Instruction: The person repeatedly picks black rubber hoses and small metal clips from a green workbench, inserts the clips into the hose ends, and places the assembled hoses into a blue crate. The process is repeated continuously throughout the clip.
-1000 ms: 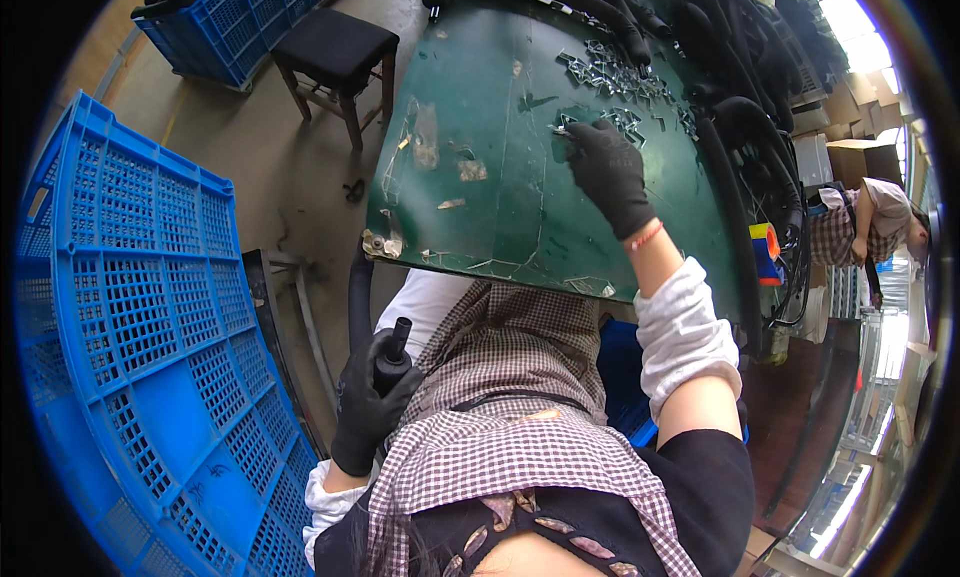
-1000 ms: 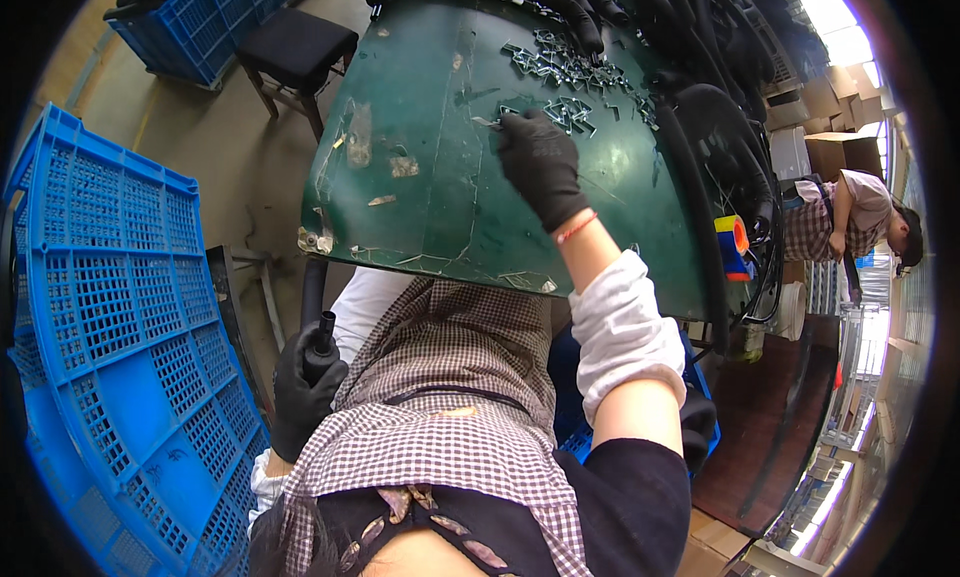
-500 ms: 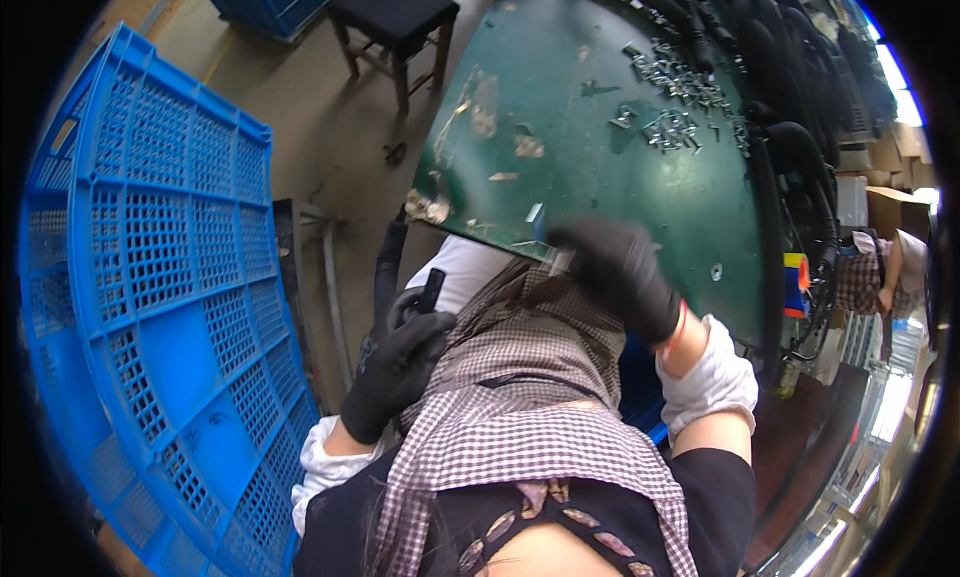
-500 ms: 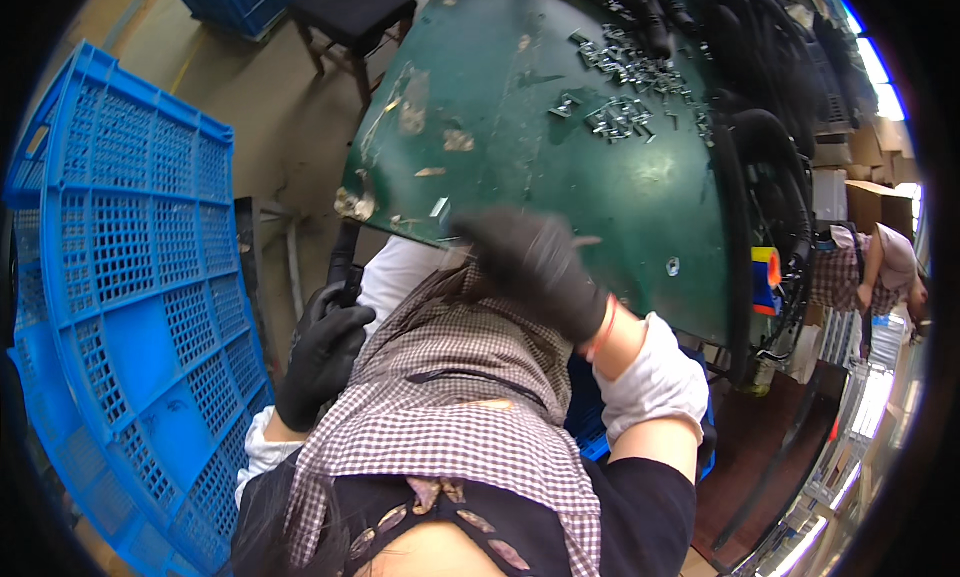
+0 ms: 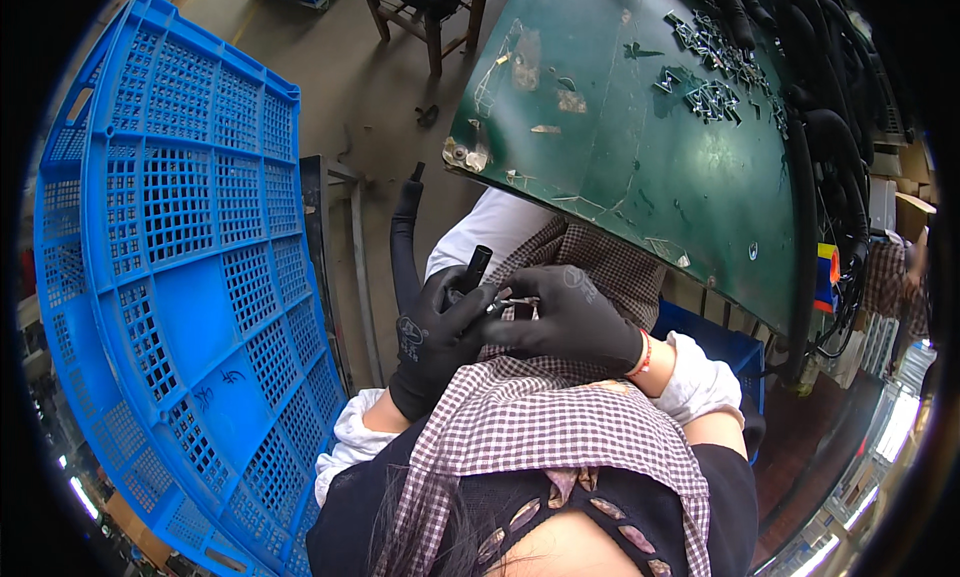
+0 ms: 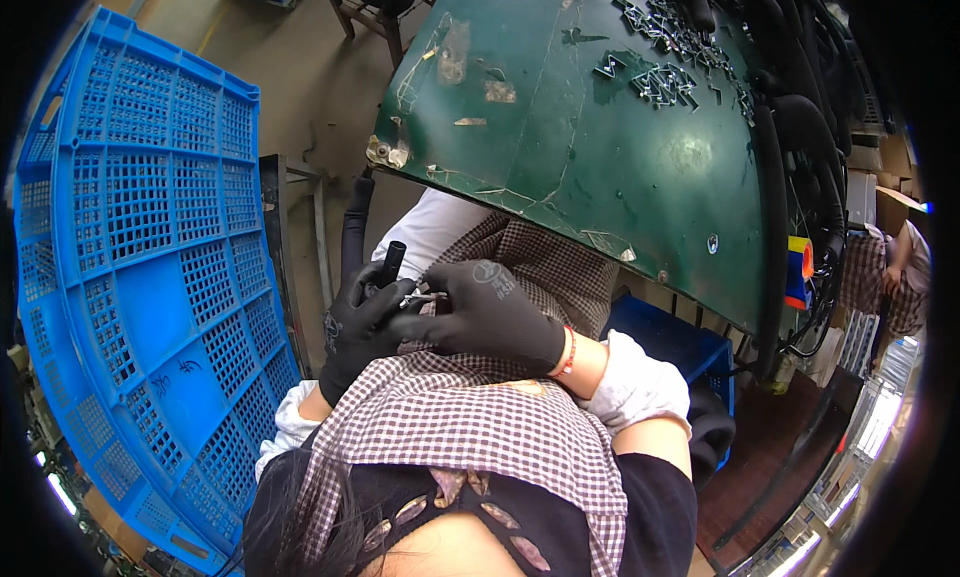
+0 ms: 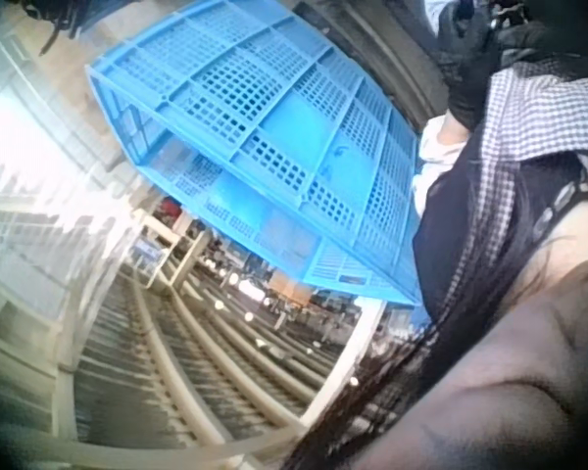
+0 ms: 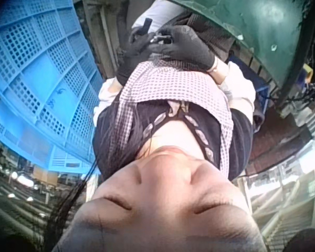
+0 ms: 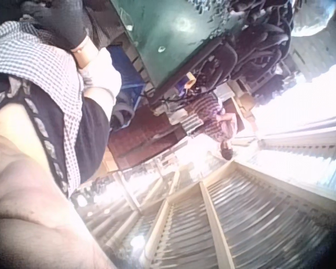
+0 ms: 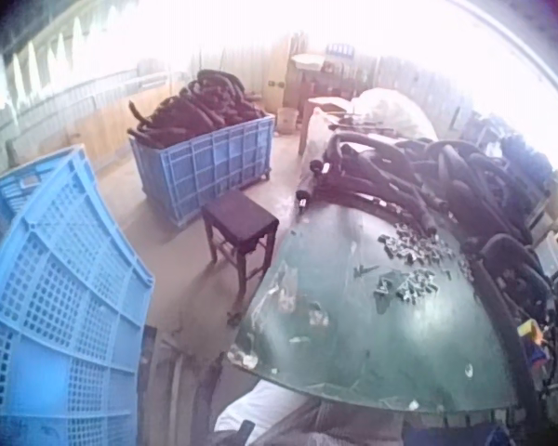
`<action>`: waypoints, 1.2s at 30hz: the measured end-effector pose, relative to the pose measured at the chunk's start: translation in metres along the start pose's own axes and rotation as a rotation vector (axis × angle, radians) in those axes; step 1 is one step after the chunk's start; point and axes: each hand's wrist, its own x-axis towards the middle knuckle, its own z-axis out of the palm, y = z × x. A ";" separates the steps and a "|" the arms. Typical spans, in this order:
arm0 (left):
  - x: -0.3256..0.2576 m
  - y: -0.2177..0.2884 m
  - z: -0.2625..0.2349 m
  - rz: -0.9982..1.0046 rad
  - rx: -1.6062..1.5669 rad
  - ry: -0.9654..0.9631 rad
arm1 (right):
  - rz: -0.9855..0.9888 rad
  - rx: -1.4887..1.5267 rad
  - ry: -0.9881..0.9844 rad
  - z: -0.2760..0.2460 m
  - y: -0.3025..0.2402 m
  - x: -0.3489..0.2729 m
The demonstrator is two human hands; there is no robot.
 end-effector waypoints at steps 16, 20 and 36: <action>-0.009 -0.010 0.009 0.191 0.159 0.014 | -0.125 0.061 -0.048 -0.009 -0.003 -0.003; -0.006 -0.005 0.007 0.173 0.171 -0.011 | -0.027 -0.073 0.029 -0.003 0.001 -0.001; -0.018 -0.002 0.010 0.020 0.026 -0.027 | -0.245 0.053 -0.057 -0.036 0.016 0.011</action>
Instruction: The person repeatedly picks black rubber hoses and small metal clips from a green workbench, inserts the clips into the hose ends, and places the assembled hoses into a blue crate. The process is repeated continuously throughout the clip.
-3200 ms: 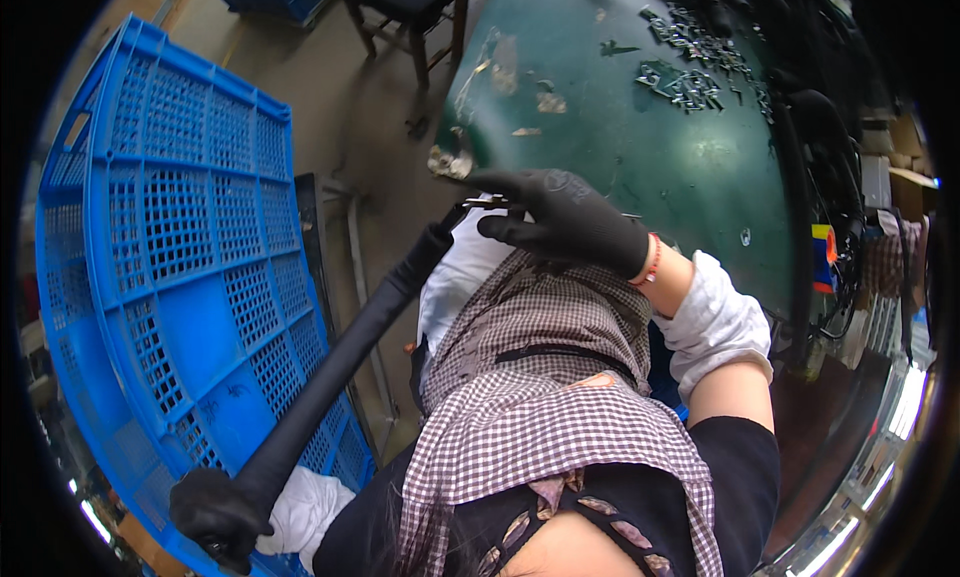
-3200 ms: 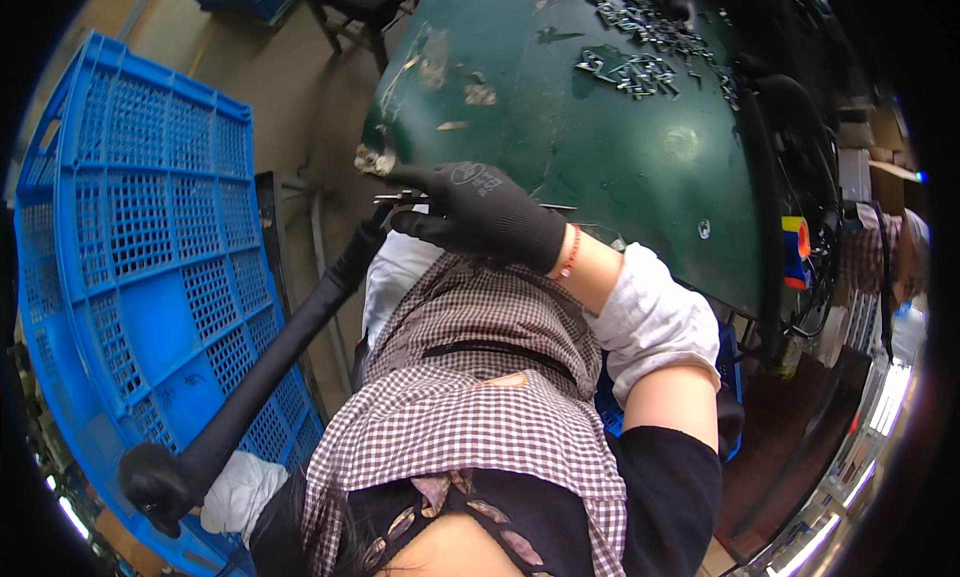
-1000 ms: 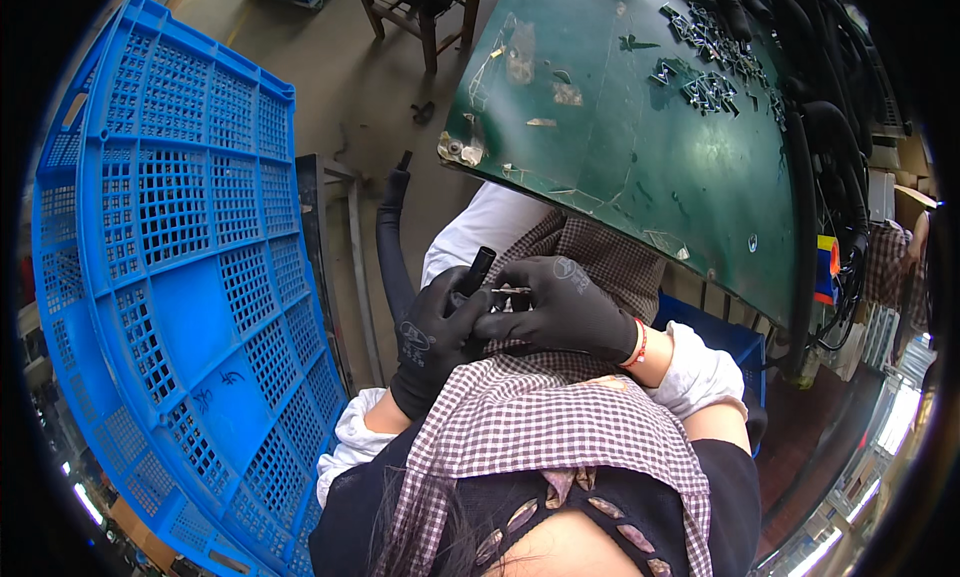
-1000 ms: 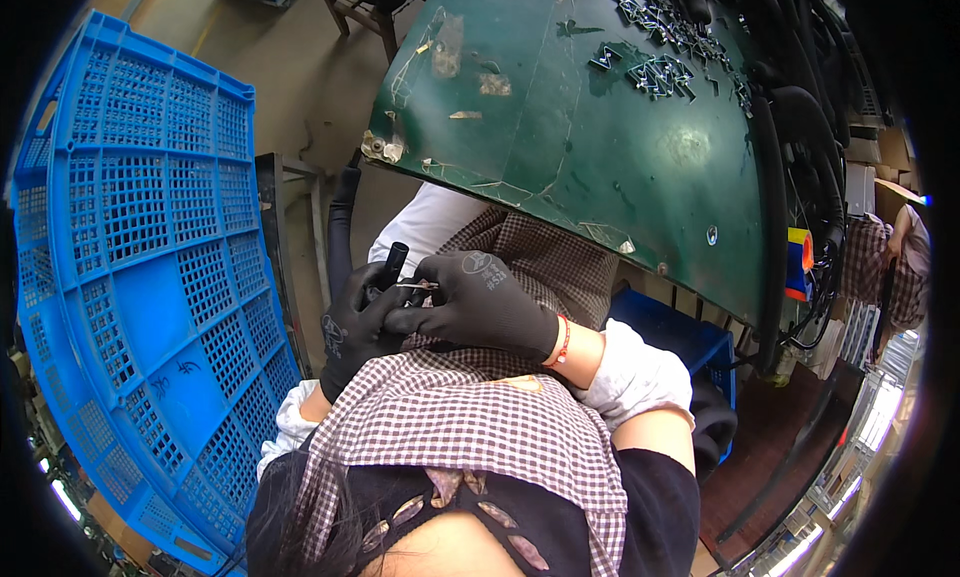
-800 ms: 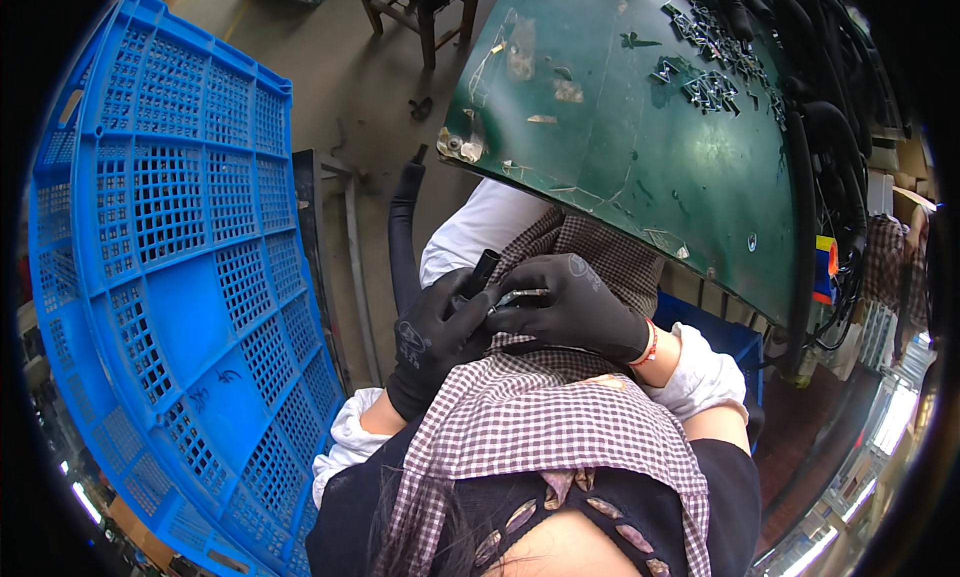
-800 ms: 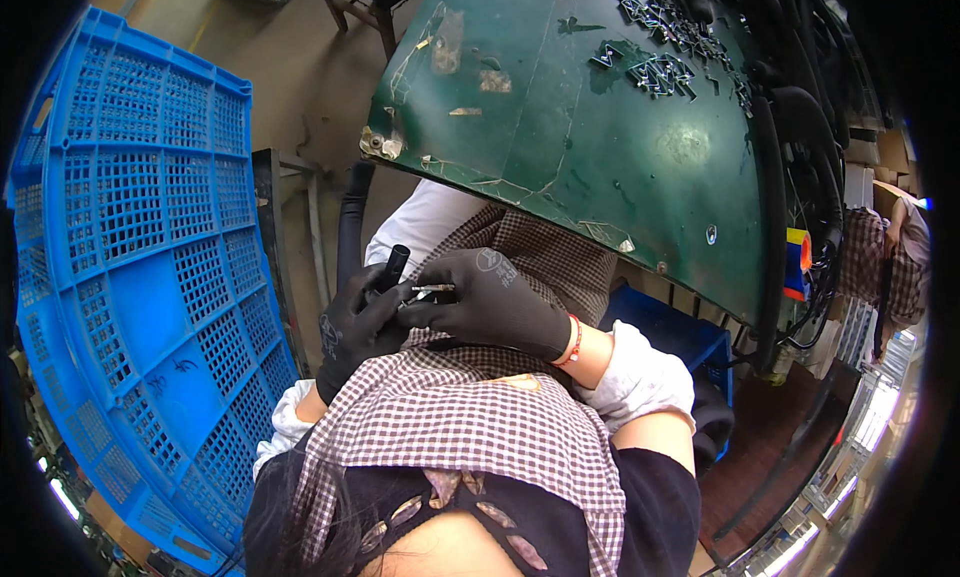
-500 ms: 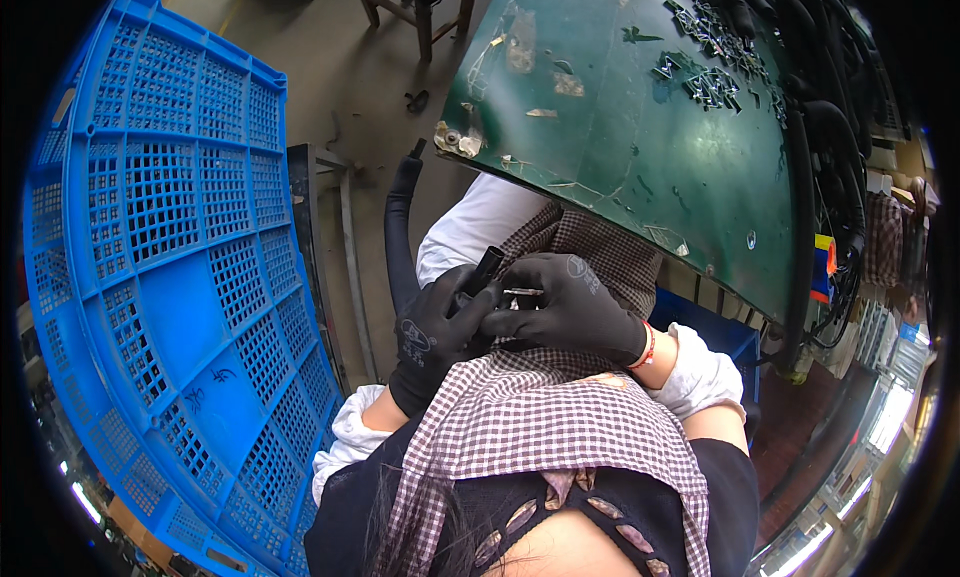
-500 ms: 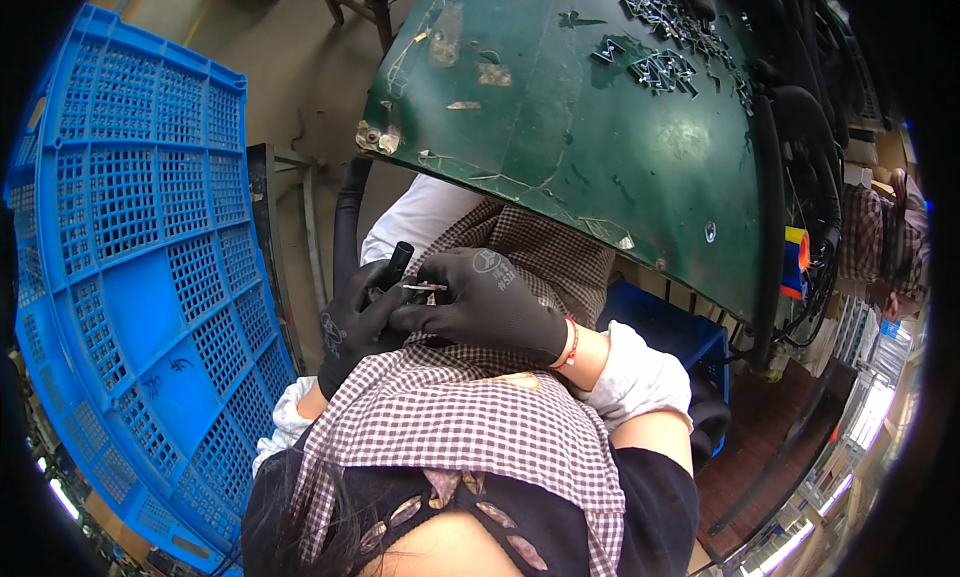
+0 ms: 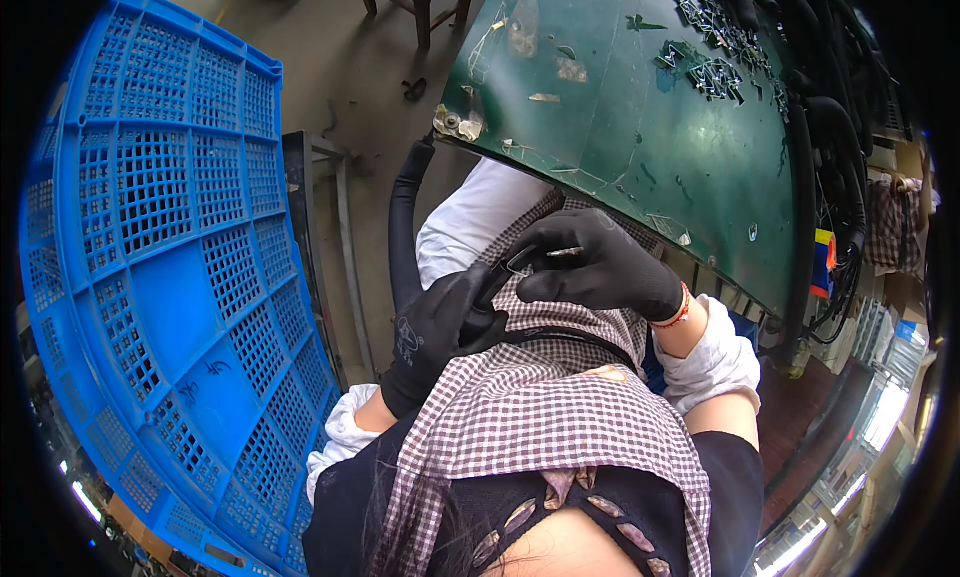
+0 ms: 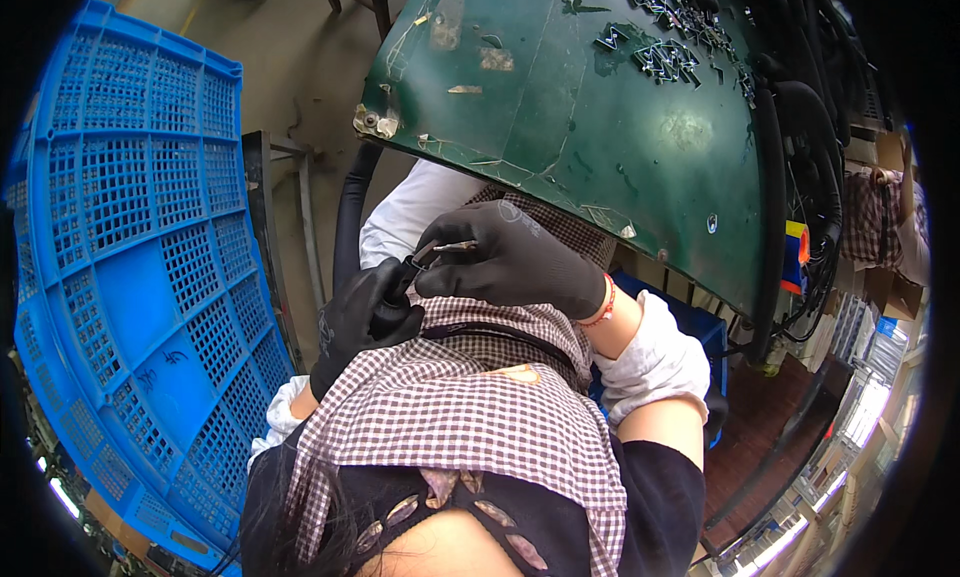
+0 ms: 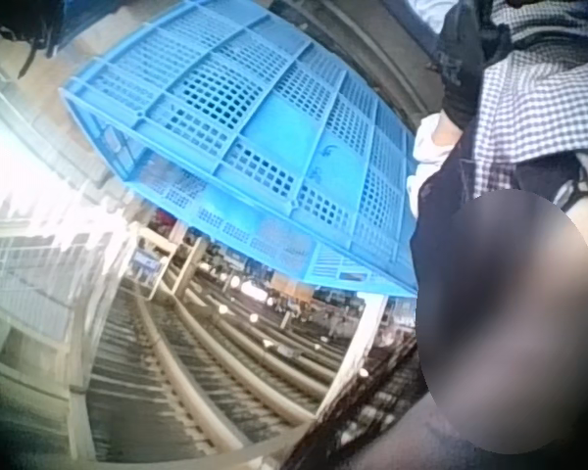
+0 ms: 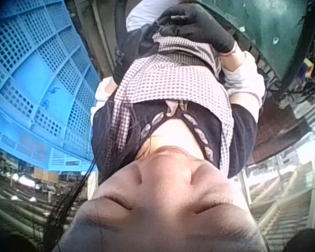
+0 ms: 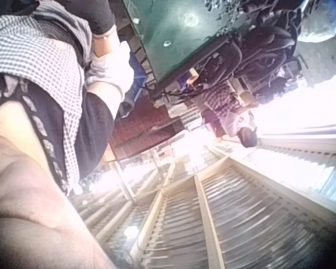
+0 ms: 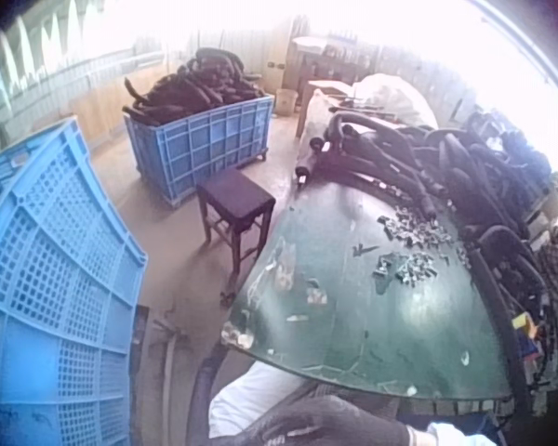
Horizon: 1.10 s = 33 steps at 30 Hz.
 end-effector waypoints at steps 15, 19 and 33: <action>-0.007 -0.010 0.001 0.148 -0.001 -0.009 | 0.101 0.044 -0.252 0.001 0.004 0.011; -0.016 -0.015 -0.002 0.196 -0.049 0.000 | 0.280 0.063 -0.401 0.002 0.015 0.016; -0.018 -0.015 0.001 0.151 -0.053 -0.055 | 0.416 0.519 -0.541 0.012 0.039 0.027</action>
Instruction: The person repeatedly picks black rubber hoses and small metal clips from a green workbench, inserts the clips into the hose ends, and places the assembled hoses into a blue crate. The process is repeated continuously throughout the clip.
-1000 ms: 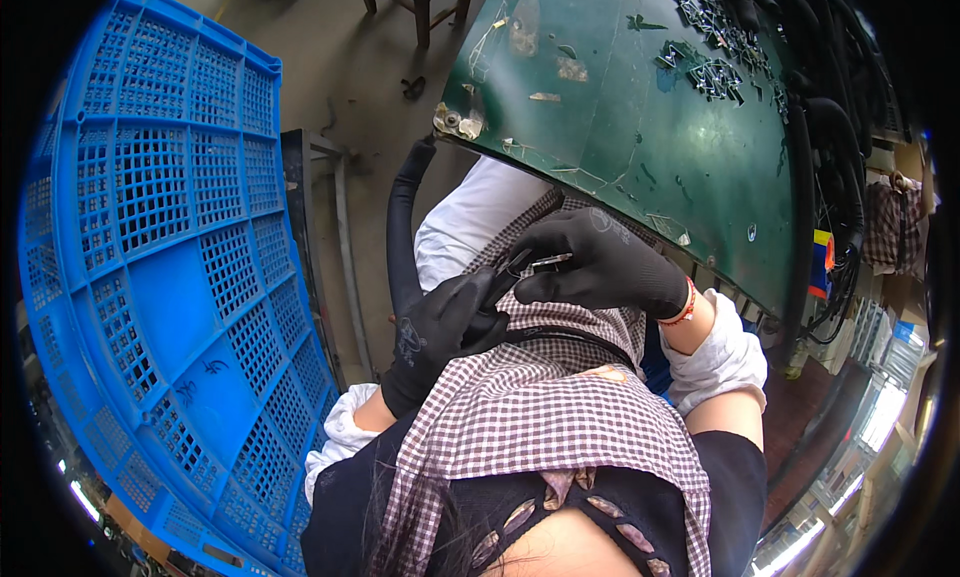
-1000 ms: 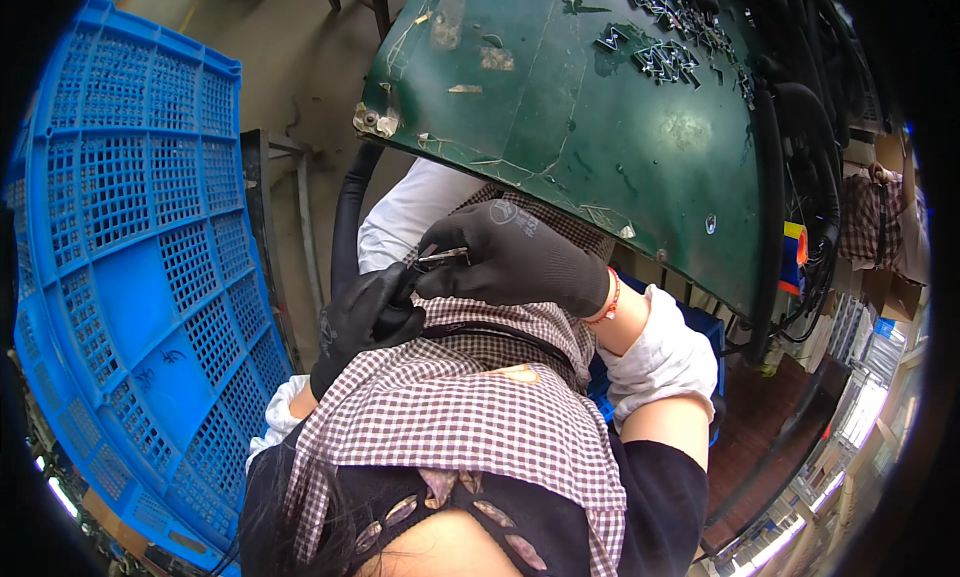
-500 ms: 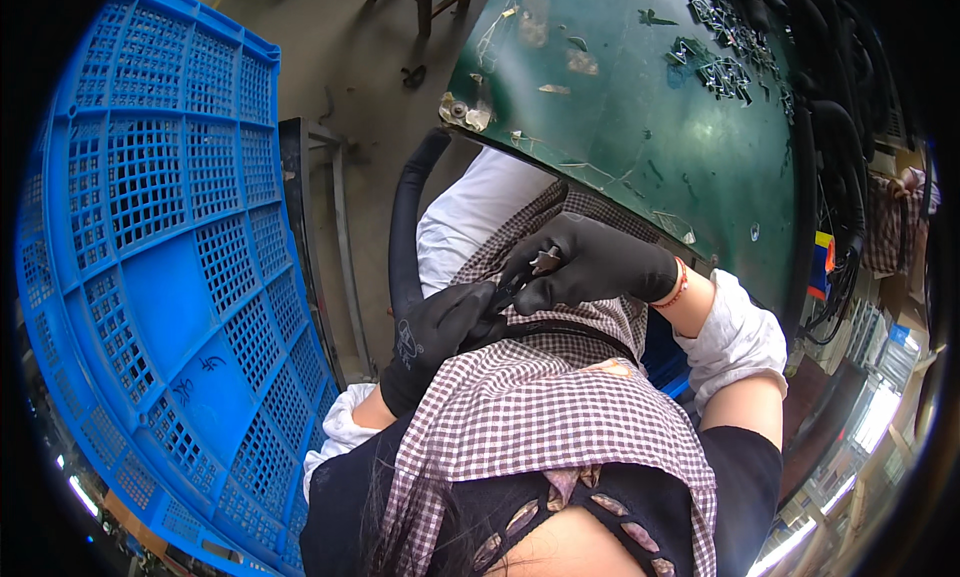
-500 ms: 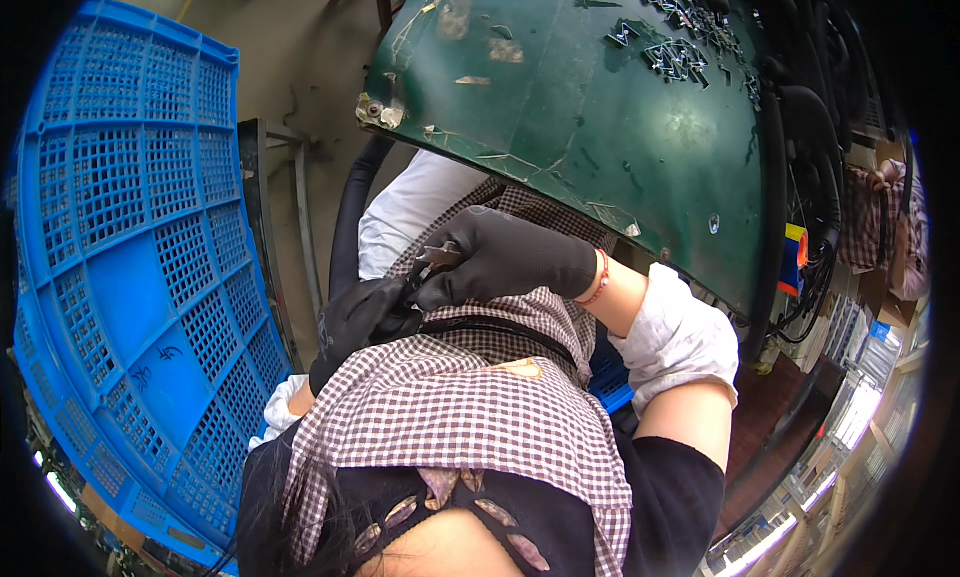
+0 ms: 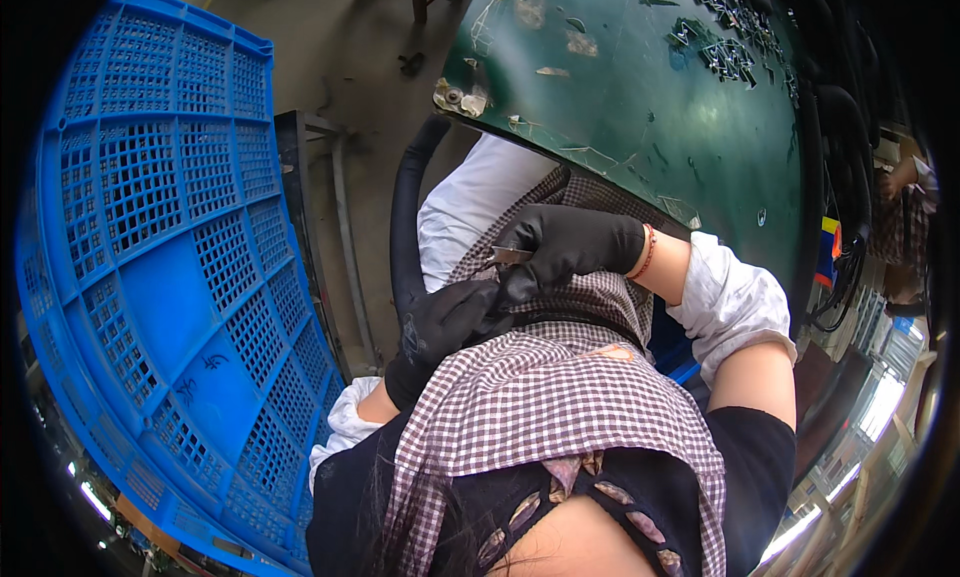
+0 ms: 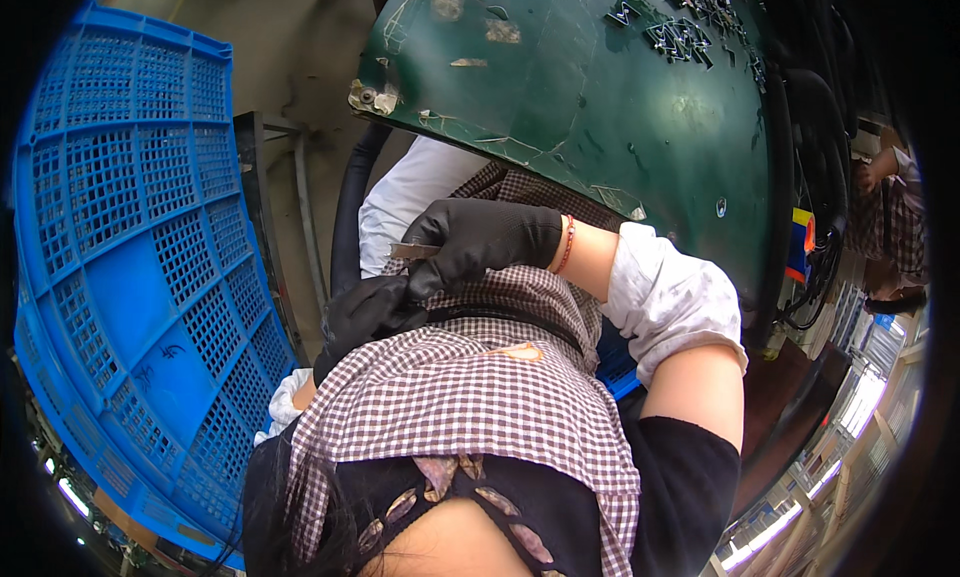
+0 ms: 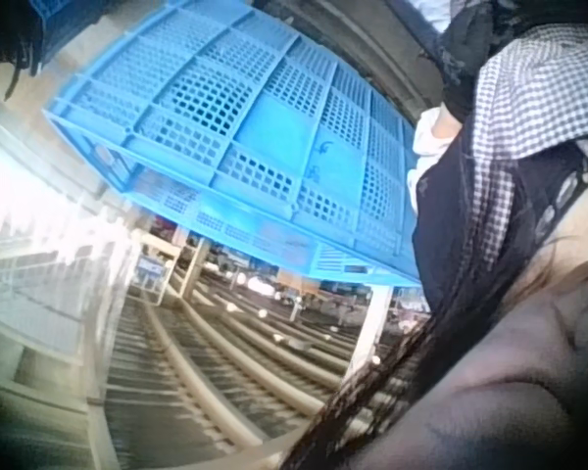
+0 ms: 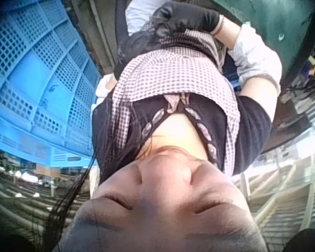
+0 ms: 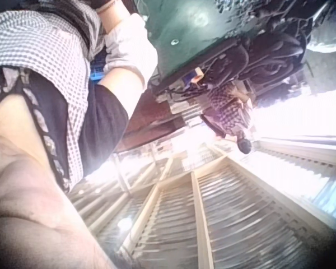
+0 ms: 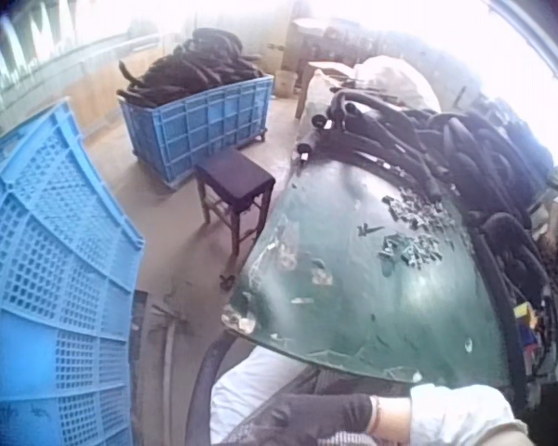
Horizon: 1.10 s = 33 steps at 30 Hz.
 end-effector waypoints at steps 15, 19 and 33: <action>0.005 0.003 0.010 -0.007 -0.141 0.190 | 0.012 -1.094 0.225 0.015 -0.042 -0.057; 0.002 0.003 0.013 -0.011 -0.156 0.189 | -0.091 -1.146 0.130 0.012 -0.049 -0.057; -0.010 -0.004 0.016 -0.098 -0.136 -0.025 | -0.176 -1.312 0.045 0.023 -0.046 -0.028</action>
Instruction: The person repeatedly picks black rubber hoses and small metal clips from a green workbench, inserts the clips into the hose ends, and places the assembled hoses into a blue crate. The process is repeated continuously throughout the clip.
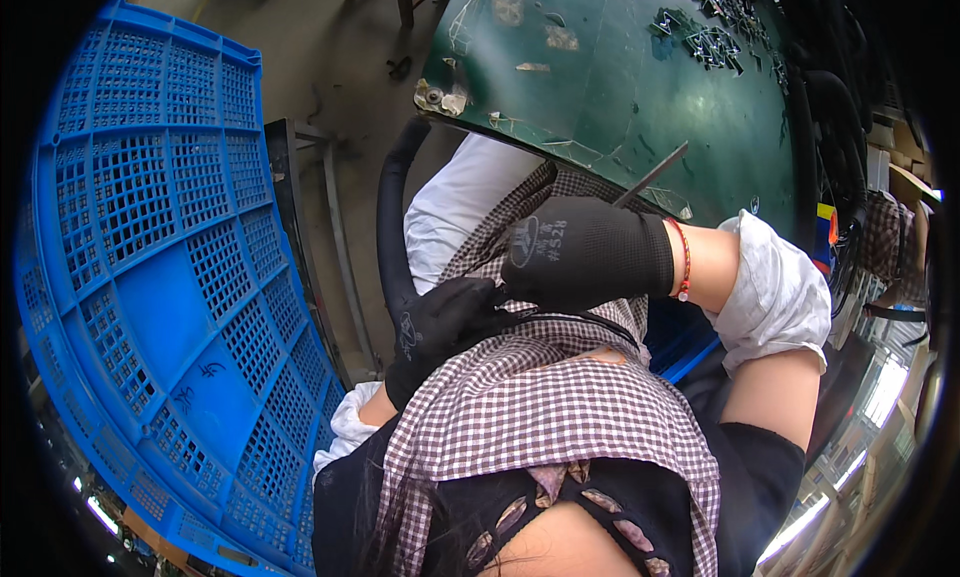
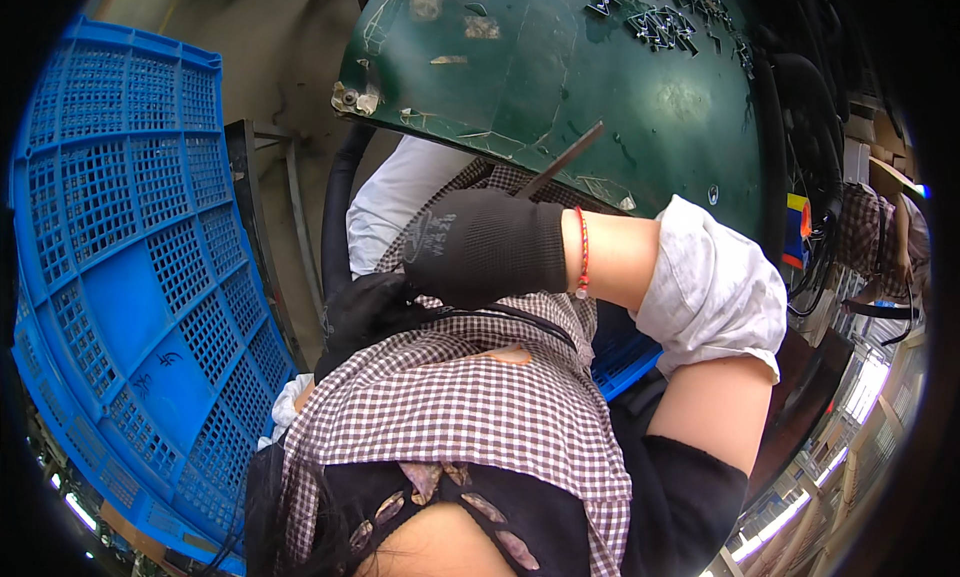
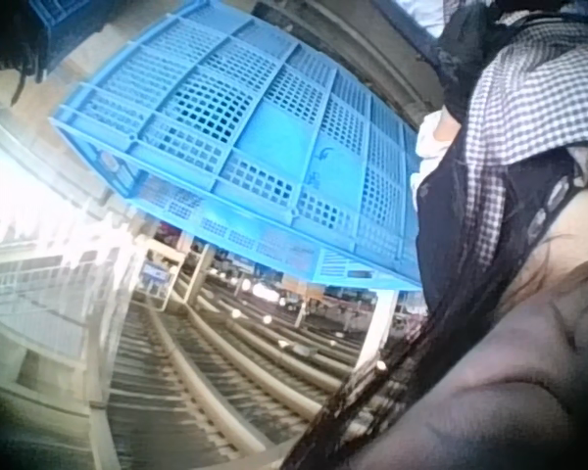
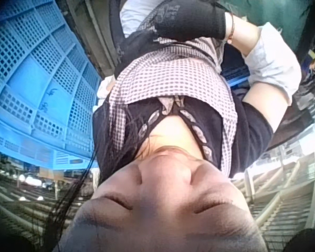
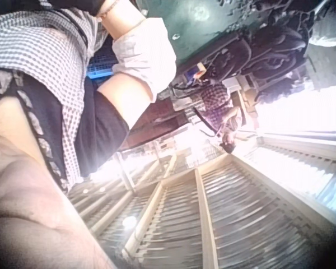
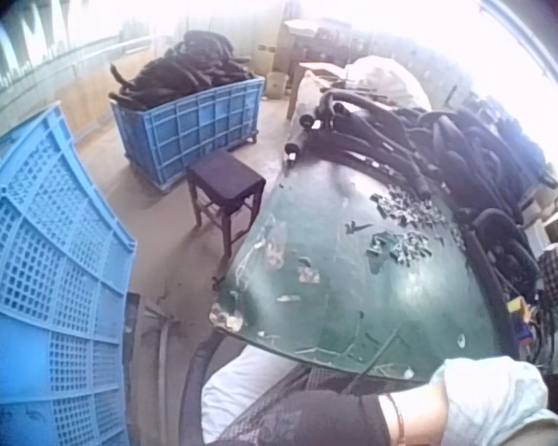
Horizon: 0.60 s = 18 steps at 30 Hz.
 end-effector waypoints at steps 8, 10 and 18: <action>0.014 0.011 -0.028 -0.300 0.236 0.417 | 0.534 0.340 0.284 -0.064 0.003 -0.058; 0.016 0.000 -0.059 -0.234 0.139 0.555 | 0.448 0.310 0.452 -0.050 0.010 -0.078; 0.064 0.044 -0.146 0.191 0.235 0.594 | 0.198 -0.417 1.176 0.049 0.027 -0.032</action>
